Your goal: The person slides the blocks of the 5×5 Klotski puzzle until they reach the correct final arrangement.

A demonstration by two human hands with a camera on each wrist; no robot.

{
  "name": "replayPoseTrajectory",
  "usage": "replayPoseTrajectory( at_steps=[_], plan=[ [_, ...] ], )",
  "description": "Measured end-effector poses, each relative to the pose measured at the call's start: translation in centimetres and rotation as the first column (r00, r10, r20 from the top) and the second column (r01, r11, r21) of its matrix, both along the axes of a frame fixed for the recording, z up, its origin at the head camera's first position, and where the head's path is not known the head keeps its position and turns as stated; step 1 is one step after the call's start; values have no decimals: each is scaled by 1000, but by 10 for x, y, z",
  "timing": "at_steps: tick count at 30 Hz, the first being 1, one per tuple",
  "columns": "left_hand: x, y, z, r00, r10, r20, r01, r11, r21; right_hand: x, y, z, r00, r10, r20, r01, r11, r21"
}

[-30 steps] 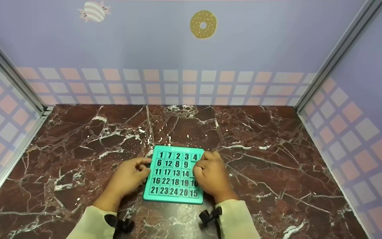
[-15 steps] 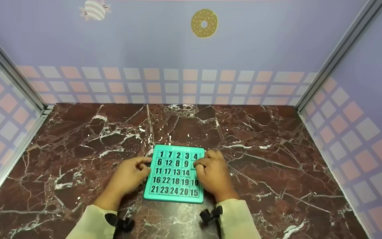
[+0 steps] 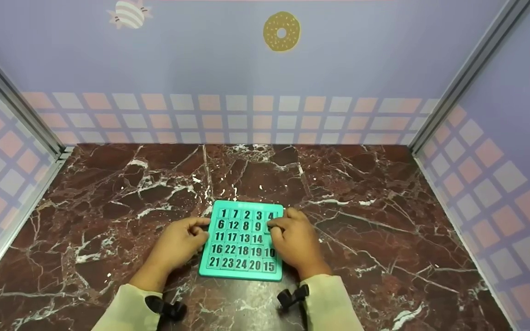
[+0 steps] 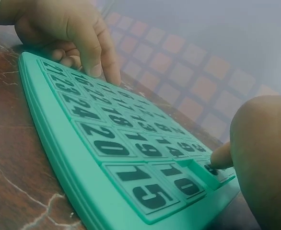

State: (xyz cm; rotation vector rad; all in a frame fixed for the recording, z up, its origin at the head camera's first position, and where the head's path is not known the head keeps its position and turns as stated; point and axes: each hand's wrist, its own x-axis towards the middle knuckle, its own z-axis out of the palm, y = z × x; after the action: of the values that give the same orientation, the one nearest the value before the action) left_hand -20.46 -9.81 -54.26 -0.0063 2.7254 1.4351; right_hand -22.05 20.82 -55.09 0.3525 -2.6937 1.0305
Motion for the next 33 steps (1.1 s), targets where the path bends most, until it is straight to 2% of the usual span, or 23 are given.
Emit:
replayPoseTrajectory(
  at_steps=[6,13,26,33],
  plan=[
    [1,0,0,1000,-1,-1,1,1000,4,1,1,9,997,47,57,-47,999,4],
    [1,1,-2,1000,-11,-1,11,1000,11,6,5,18,981,137,134,-139,990,9],
    [0,1,-2,1000,-10,-15,10,1000,6,12,15,25,960,251,122,-261,962,75],
    [0,-1,-1,1000,-4,-9,4,1000,18,16,18,23,957,253,144,-266,960,84]
  ],
)
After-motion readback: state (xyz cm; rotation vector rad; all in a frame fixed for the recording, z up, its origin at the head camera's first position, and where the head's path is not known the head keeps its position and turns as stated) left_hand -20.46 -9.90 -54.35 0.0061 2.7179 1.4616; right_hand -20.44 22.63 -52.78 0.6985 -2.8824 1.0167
